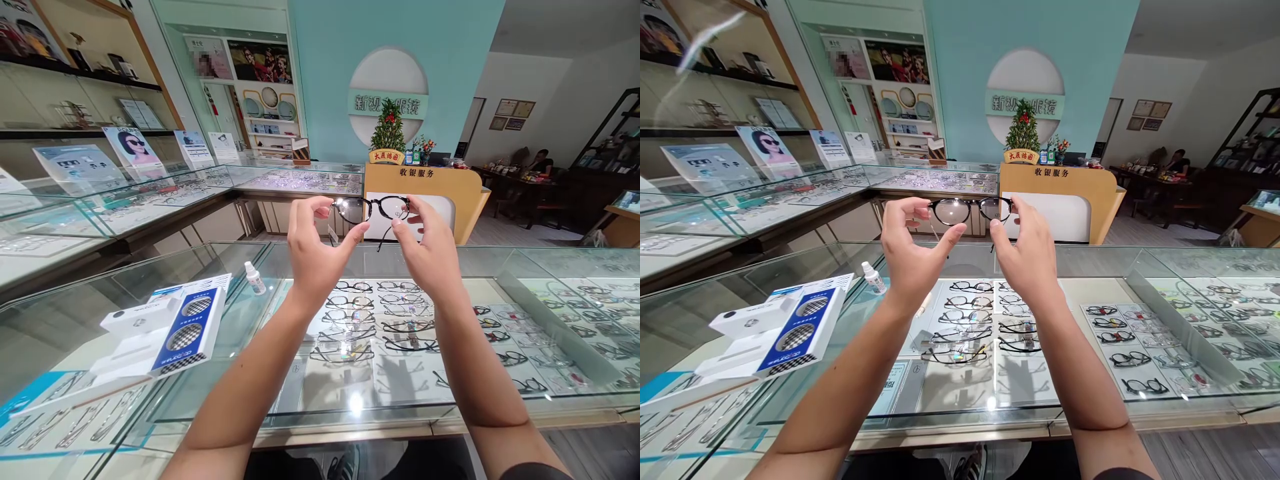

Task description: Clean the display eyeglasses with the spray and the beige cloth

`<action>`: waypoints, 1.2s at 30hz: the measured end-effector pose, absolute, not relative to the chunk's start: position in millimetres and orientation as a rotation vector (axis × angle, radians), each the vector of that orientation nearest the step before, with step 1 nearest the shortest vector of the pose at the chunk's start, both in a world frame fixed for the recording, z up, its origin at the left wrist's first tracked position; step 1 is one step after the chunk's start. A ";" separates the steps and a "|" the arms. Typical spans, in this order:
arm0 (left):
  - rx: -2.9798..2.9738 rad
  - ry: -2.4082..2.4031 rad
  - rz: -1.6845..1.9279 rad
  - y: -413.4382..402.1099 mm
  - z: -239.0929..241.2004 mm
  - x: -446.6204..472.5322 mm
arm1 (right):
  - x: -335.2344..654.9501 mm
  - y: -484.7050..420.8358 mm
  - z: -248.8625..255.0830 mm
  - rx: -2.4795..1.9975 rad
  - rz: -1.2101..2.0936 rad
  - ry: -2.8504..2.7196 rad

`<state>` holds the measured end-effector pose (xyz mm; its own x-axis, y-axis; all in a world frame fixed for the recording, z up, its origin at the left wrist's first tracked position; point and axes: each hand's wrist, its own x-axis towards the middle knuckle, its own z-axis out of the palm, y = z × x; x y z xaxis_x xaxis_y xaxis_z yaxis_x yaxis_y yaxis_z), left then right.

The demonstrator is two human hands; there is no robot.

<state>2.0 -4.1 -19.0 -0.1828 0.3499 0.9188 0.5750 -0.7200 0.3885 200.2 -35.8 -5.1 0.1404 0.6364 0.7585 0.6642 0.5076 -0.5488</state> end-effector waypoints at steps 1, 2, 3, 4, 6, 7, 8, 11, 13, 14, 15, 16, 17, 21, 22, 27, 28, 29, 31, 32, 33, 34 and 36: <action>-1.887 -1.084 -2.017 -4.3 -18.9 2.3 | 200.3 -35.6 -5.4 -1.168 -0.030 -1.541; -1.884 -1.076 -2.014 -4.4 -18.9 2.6 | 200.4 -35.4 -5.6 -1.173 -0.033 -1.541; -1.882 -1.070 -2.013 -4.5 -18.9 2.8 | 200.6 -35.3 -5.7 -1.180 -0.036 -1.542; -1.881 -1.066 -2.012 -4.4 -19.0 3.0 | 200.7 -35.1 -5.8 -1.184 -0.041 -1.543; -1.880 -1.073 -2.015 -4.2 -19.1 3.2 | 200.9 -34.9 -6.0 -1.179 -0.054 -1.545; -1.881 -1.079 -2.018 -4.0 -19.3 3.3 | 200.9 -34.9 -6.1 -1.172 -0.062 -1.546; -1.885 -1.081 -2.022 -3.8 -19.4 3.2 | 200.9 -34.9 -6.2 -1.164 -0.069 -1.545; -1.894 -1.078 -2.039 -2.7 -19.7 2.8 | 200.7 -35.7 -5.6 -1.155 -0.067 -1.541; -1.900 -1.082 -2.042 -1.8 -19.9 2.2 | 200.6 -36.7 -4.4 -1.157 -0.058 -1.536; -1.906 -1.082 -2.042 -1.3 -19.9 1.8 | 200.6 -37.3 -3.8 -1.156 -0.058 -1.536; -1.916 -1.079 -2.042 -0.7 -20.0 1.4 | 200.6 -37.9 -3.1 -1.154 -0.060 -1.536; -1.929 -1.078 -2.044 -0.2 -20.1 1.0 | 200.8 -38.5 -2.5 -1.150 -0.064 -1.538; -1.943 -1.079 -2.046 0.3 -20.2 0.5 | 200.9 -38.9 -2.1 -1.145 -0.071 -1.540; -1.990 -1.129 -2.039 2.1 -20.6 -1.1 | 201.8 -39.6 -2.0 -1.135 -0.095 -1.532; -1.998 -1.146 -2.034 2.6 -20.7 -1.4 | 202.1 -39.5 -2.3 -1.131 -0.103 -1.529; -2.014 -1.187 -2.018 4.8 -21.4 -2.7 | 202.9 -39.2 -3.3 -1.101 -0.149 -1.527; -2.018 -1.190 -2.016 5.1 -21.6 -2.9 | 203.0 -39.3 -3.3 -1.100 -0.154 -1.526; -2.021 -1.192 -2.013 5.4 -21.8 -3.0 | 203.0 -39.5 -3.3 -1.100 -0.156 -1.524; -2.025 -1.195 -2.009 5.7 -22.1 -3.0 | 203.0 -39.8 -3.1 -1.107 -0.155 -1.522; -2.021 -1.191 -2.008 5.7 -22.2 -2.8 | 202.9 -40.0 -3.0 -1.113 -0.151 -1.523; -2.014 -1.181 -2.009 5.5 -22.2 -2.6 | 202.9 -40.0 -3.0 -1.120 -0.146 -1.526; -2.005 -1.167 -2.009 5.2 -22.2 -2.4 | 202.9 -39.9 -2.9 -1.127 -0.139 -1.530; -1.976 -1.139 -2.002 4.1 -21.8 -1.7 | 202.7 -39.6 -2.9 -1.144 -0.125 -1.536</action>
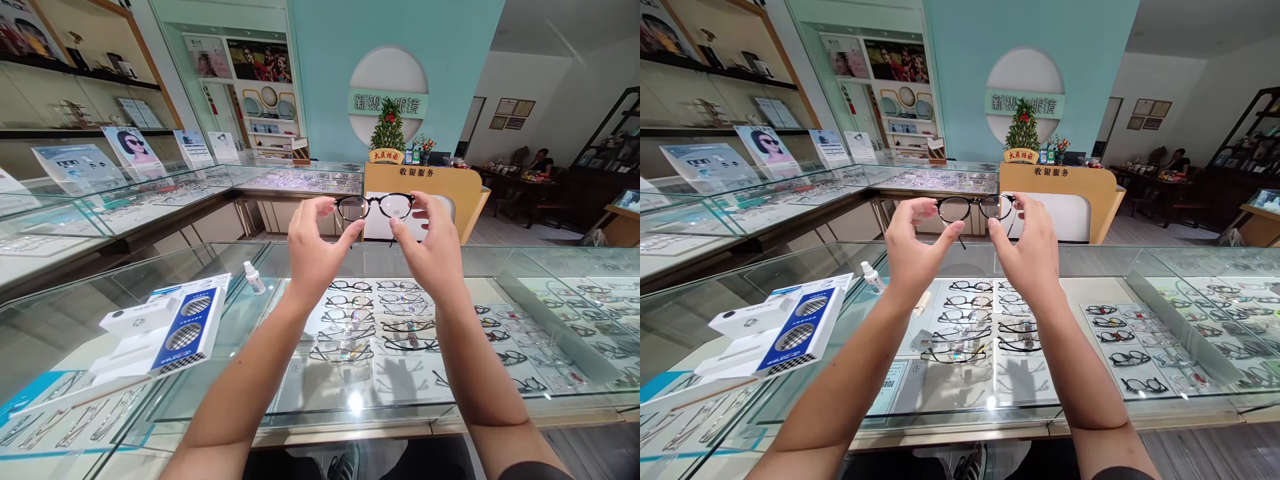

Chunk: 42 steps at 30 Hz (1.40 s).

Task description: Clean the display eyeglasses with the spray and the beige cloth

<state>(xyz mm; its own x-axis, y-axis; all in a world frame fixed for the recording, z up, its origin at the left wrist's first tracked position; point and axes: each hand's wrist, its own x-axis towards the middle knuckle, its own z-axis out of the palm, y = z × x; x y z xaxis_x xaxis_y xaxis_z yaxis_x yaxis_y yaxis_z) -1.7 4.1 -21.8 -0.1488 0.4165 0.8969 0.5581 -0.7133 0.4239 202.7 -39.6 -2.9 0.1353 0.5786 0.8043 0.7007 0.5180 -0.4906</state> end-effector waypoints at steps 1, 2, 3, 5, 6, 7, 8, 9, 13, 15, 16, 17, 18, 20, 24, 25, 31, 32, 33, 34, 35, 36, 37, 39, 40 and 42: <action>-1.958 -1.130 -1.993 3.3 -21.5 -1.3 | 202.5 -39.3 -3.0 -1.152 -0.118 -1.537; -1.943 -1.126 -1.982 2.4 -21.2 -0.8 | 202.3 -39.1 -3.1 -1.160 -0.111 -1.537; -1.929 -1.124 -1.974 1.5 -20.8 -0.4 | 202.1 -38.8 -3.3 -1.167 -0.106 -1.537; -1.917 -1.121 -1.969 -0.4 -20.3 0.5 | 201.9 -38.3 -3.7 -1.176 -0.101 -1.538; -1.920 -1.119 -1.972 -1.1 -20.1 0.9 | 201.9 -38.1 -3.9 -1.177 -0.099 -1.540; -1.922 -1.117 -1.977 -1.4 -20.0 1.2 | 202.0 -37.9 -4.1 -1.177 -0.098 -1.542; -1.924 -1.115 -1.981 -1.4 -20.1 1.4 | 202.2 -37.7 -4.2 -1.176 -0.098 -1.542; -1.924 -1.109 -1.983 -0.7 -20.3 1.3 | 202.4 -37.5 -4.4 -1.175 -0.098 -1.542; -1.899 -1.048 -1.991 6.9 -21.8 -1.5 | 203.0 -35.8 -5.4 -1.145 -0.081 -1.563; -1.876 -0.992 -2.013 12.2 -22.4 -4.3 | 202.9 -33.9 -7.2 -1.100 -0.079 -1.592; -1.866 -0.966 -2.028 14.8 -22.6 -5.8 | 202.8 -32.8 -8.3 -1.074 -0.084 -1.610; -1.856 -0.942 -2.045 17.2 -22.7 -7.5 | 202.5 -31.8 -9.5 -1.049 -0.093 -1.626; -1.849 -0.925 -2.061 19.5 -22.8 -9.1 | 202.1 -31.0 -10.7 -1.026 -0.103 -1.639; -1.841 -0.908 -2.090 24.5 -23.1 -12.6 | 200.6 -30.7 -12.3 -0.985 -0.121 -1.658; -1.873 -0.877 -2.166 37.0 -24.9 -19.7 | 195.8 -35.4 -11.4 -0.917 -0.140 -1.683; -1.887 -0.873 -2.187 40.2 -25.5 -21.2 | 194.5 -37.1 -10.5 -0.905 -0.141 -1.688; -1.903 -0.908 -2.242 48.1 -28.3 -22.1 | 189.4 -43.5 -7.0 -0.877 -0.123 -1.667; -1.888 -0.907 -2.244 47.4 -28.6 -20.9 | 188.9 -43.4 -7.1 -0.875 -0.103 -1.657; -1.869 -0.901 -2.242 46.3 -28.9 -19.7 | 188.6 -42.8 -7.4 -0.872 -0.070 -1.646; -1.844 -0.891 -2.238 44.8 -29.2 -18.4 | 188.3 -41.8 -7.8 -0.870 -0.023 -1.632; -1.814 -0.878 -2.228 42.8 -29.4 -17.3 | 188.3 -40.4 -8.3 -0.868 0.041 -1.616; -1.781 -0.866 -2.214 40.6 -29.6 -16.3 | 188.5 -38.7 -8.7 -0.863 0.118 -1.597; -1.748 -0.855 -2.194 38.0 -29.7 -15.4 | 188.8 -36.7 -8.8 -0.853 0.206 -1.577; -1.697 -0.842 -2.144 32.6 -29.6 -14.3 | 190.2 -32.6 -8.4 -0.821 0.386 -1.531; -1.683 -0.836 -2.122 30.1 -29.5 -13.9 | 191.0 -30.8 -7.9 -0.806 0.462 -1.508; -1.671 -0.822 -2.090 25.8 -29.3 -13.2 | 192.5 -28.4 -6.2 -0.789 0.570 -1.464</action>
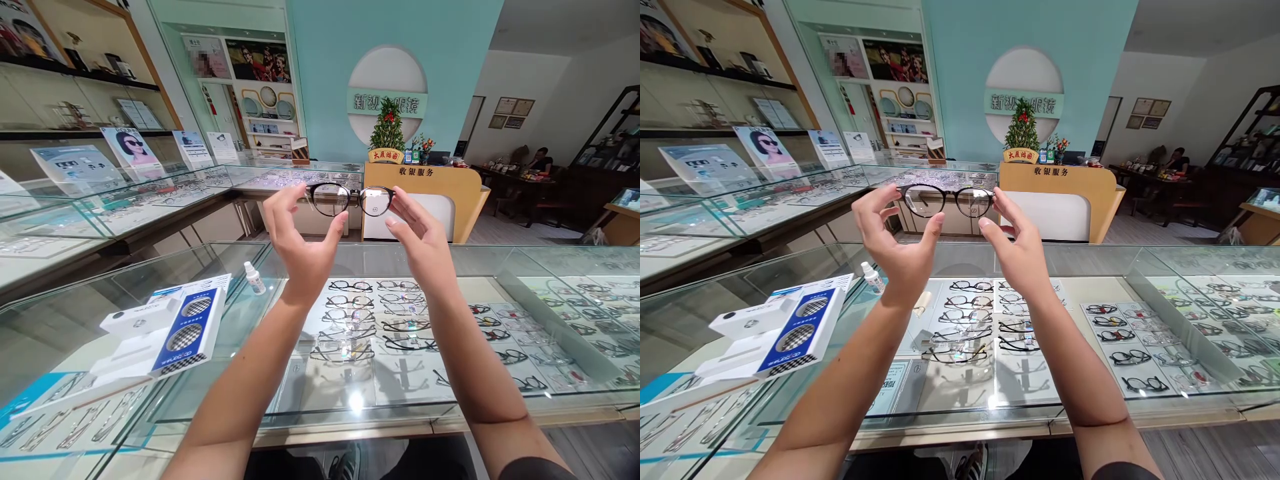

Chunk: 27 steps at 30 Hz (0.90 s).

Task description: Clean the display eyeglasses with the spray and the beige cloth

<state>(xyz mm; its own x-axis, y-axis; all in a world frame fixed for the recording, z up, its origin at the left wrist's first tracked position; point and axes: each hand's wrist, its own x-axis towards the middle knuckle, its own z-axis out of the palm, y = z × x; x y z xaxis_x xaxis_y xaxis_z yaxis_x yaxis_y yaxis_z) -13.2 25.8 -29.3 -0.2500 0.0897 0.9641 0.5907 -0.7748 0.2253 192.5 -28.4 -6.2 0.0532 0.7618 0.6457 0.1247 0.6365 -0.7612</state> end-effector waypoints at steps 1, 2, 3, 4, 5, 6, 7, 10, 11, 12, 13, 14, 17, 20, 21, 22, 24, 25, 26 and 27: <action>-1.669 -0.813 -2.082 24.3 -29.4 -13.0 | 193.0 -27.8 -5.4 -0.786 0.601 -1.444; -1.669 -0.806 -2.076 23.2 -29.5 -12.8 | 193.3 -27.4 -4.6 -0.784 0.618 -1.425; -1.668 -0.800 -2.073 22.5 -29.7 -12.7 | 193.4 -27.2 -4.0 -0.779 0.622 -1.406; -1.668 -0.799 -2.071 22.3 -29.9 -12.7 | 193.4 -27.0 -3.6 -0.773 0.615 -1.390; -1.672 -0.801 -2.070 22.6 -30.2 -12.8 | 193.5 -26.7 -3.3 -0.767 0.595 -1.376; -1.678 -0.803 -2.072 23.6 -30.5 -13.0 | 193.5 -26.3 -3.2 -0.762 0.564 -1.363; -1.691 -0.804 -2.074 25.2 -30.8 -13.3 | 193.5 -25.8 -3.2 -0.760 0.523 -1.349; -1.768 -0.789 -2.102 35.2 -32.6 -14.5 | 193.5 -24.3 -3.4 -0.757 0.382 -1.306; -1.806 -0.775 -2.122 40.0 -33.6 -15.0 | 193.4 -24.1 -3.7 -0.752 0.338 -1.295; -1.845 -0.756 -2.146 45.2 -34.6 -15.6 | 193.0 -24.1 -3.9 -0.749 0.295 -1.291; -1.881 -0.732 -2.174 50.5 -35.8 -16.1 | 192.6 -24.4 -4.3 -0.750 0.252 -1.294; -1.912 -0.706 -2.200 55.4 -37.0 -16.7 | 192.0 -24.7 -4.7 -0.755 0.207 -1.302; -1.963 -0.648 -2.248 65.4 -39.8 -18.1 | 190.7 -25.8 -6.0 -0.786 0.102 -1.334; -1.981 -0.671 -2.266 66.6 -40.6 -18.4 | 191.2 -25.7 -6.7 -0.791 0.116 -1.346; -1.984 -0.697 -2.266 65.9 -40.5 -18.4 | 191.8 -25.3 -6.7 -0.788 0.138 -1.345; -1.985 -0.727 -2.258 65.0 -40.3 -18.3 | 192.6 -24.8 -6.6 -0.782 0.163 -1.341; -1.993 -0.785 -2.223 64.2 -39.8 -18.6 | 194.3 -23.5 -6.1 -0.766 0.212 -1.336; -2.001 -0.806 -2.203 64.4 -39.6 -19.0 | 195.3 -22.8 -5.9 -0.758 0.233 -1.338; -2.013 -0.822 -2.187 65.1 -39.5 -19.5 | 196.2 -21.9 -5.8 -0.753 0.251 -1.344; -2.027 -0.836 -2.176 66.1 -39.5 -20.0 | 197.2 -20.9 -5.8 -0.752 0.262 -1.355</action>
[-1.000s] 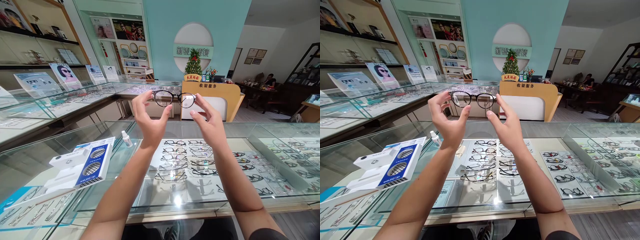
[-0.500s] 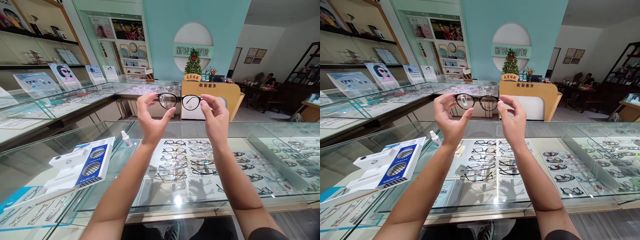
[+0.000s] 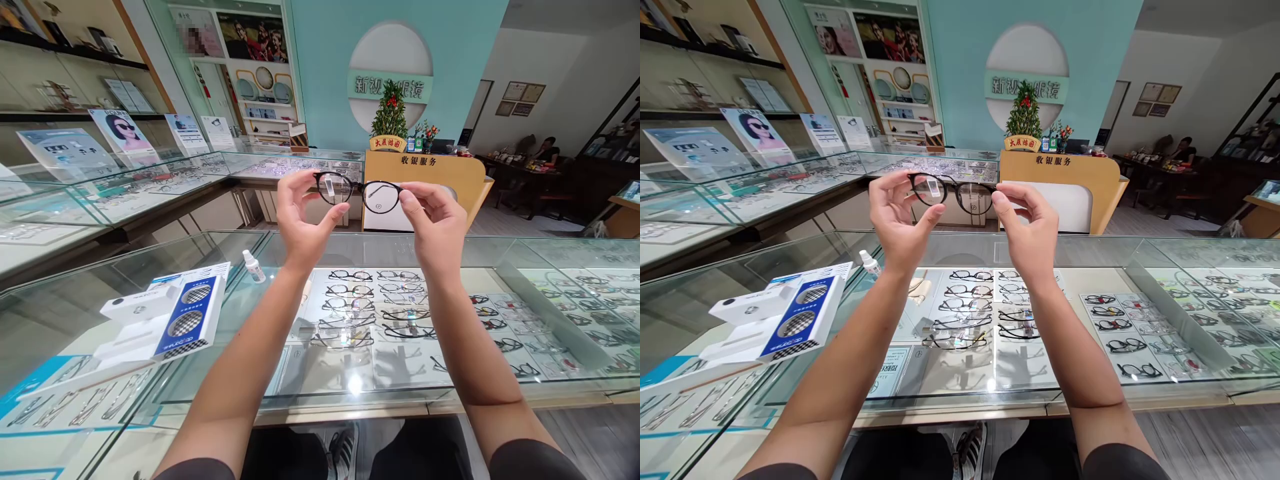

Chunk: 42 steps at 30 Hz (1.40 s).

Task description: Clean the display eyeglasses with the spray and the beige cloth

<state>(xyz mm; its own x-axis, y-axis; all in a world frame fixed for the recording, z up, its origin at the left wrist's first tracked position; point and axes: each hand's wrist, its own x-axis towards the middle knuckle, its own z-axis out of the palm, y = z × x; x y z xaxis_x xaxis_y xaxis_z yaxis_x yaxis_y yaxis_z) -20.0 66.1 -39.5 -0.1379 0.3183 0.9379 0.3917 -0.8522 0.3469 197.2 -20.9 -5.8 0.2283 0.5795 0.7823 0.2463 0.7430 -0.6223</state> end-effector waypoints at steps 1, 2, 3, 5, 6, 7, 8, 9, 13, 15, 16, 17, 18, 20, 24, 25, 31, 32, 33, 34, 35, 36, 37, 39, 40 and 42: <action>-2.044 -0.850 -2.171 67.3 -39.5 -20.6 | 198.2 -19.7 -6.0 -0.756 0.267 -1.371; -2.062 -0.866 -2.172 68.5 -39.5 -21.0 | 199.3 -18.5 -6.3 -0.763 0.270 -1.393; -2.080 -0.882 -2.175 69.7 -39.6 -21.2 | 200.5 -17.1 -6.7 -0.771 0.275 -1.414; -2.118 -0.902 -2.186 71.1 -39.7 -20.9 | 203.0 -14.1 -7.9 -0.776 0.307 -1.445; -2.136 -0.900 -2.191 71.4 -39.8 -20.3 | 204.2 -12.5 -8.6 -0.771 0.332 -1.455; -2.154 -0.889 -2.194 71.3 -39.8 -19.7 | 205.4 -10.9 -9.4 -0.761 0.360 -1.464; -2.173 -0.874 -2.195 71.0 -39.8 -18.9 | 206.4 -9.3 -10.2 -0.748 0.382 -1.473; -2.190 -0.863 -2.190 70.5 -39.7 -18.2 | 207.4 -7.8 -11.0 -0.736 0.397 -1.483; -2.215 -0.912 -2.136 69.0 -39.4 -17.7 | 210.7 -4.0 -12.4 -0.735 0.404 -1.519; -2.214 -0.929 -2.109 68.7 -38.9 -19.3 | 213.1 -4.7 -10.6 -0.753 0.393 -1.534; -2.214 -0.916 -2.098 68.2 -38.2 -20.5 | 214.5 -5.7 -9.0 -0.760 0.380 -1.543; -2.213 -0.895 -2.086 67.1 -37.1 -21.8 | 216.0 -7.2 -7.0 -0.767 0.359 -1.551; -2.211 -0.868 -2.069 65.2 -35.5 -23.1 | 217.4 -9.0 -4.8 -0.777 0.331 -1.560; -2.220 -0.816 -2.013 58.7 -30.7 -25.5 | 219.3 -12.7 -0.5 -0.807 0.261 -1.581; -2.340 -0.772 -1.840 38.4 -18.0 -27.5 | 218.1 -16.7 4.0 -0.858 0.146 -1.687; -2.370 -0.780 -1.807 33.5 -15.2 -27.3 | 217.3 -16.7 4.1 -0.856 0.141 -1.714; -2.413 -0.761 -1.655 18.4 -7.3 -26.7 | 216.4 -16.2 4.3 -0.839 0.204 -1.802; -2.413 -0.754 -1.631 17.6 -6.9 -27.2 | 216.9 -16.4 4.7 -0.833 0.220 -1.816; -2.416 -0.752 -1.613 16.9 -6.4 -27.8 | 217.3 -16.7 5.1 -0.828 0.236 -1.830; -2.420 -0.755 -1.604 16.1 -5.8 -28.3 | 217.8 -17.0 5.5 -0.825 0.251 -1.843; -2.426 -0.760 -1.606 15.2 -5.3 -28.7 | 218.1 -17.2 5.7 -0.824 0.263 -1.853; -2.434 -0.768 -1.620 14.3 -4.8 -29.0 | 218.3 -17.2 5.9 -0.823 0.271 -1.860; -2.445 -0.780 -1.643 13.3 -4.3 -29.1 | 218.5 -17.0 5.9 -0.823 0.276 -1.862; -2.473 -0.803 -1.707 11.6 -4.1 -28.6 | 218.6 -15.8 5.3 -0.820 0.283 -1.860; -2.491 -0.813 -1.741 11.1 -4.5 -28.0 | 218.6 -14.8 4.8 -0.818 0.289 -1.858; -2.525 -0.824 -1.812 10.9 -6.3 -25.7 | 218.2 -11.8 3.5 -0.809 0.316 -1.853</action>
<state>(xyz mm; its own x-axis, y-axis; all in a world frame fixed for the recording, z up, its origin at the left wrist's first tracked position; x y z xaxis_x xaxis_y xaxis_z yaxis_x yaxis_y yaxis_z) -25.7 10.9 -6.3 0.2348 0.4432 0.8651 0.3604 -0.8663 0.3459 218.2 -11.8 3.5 -0.2305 0.6590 0.7160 0.3844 0.7376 -0.5551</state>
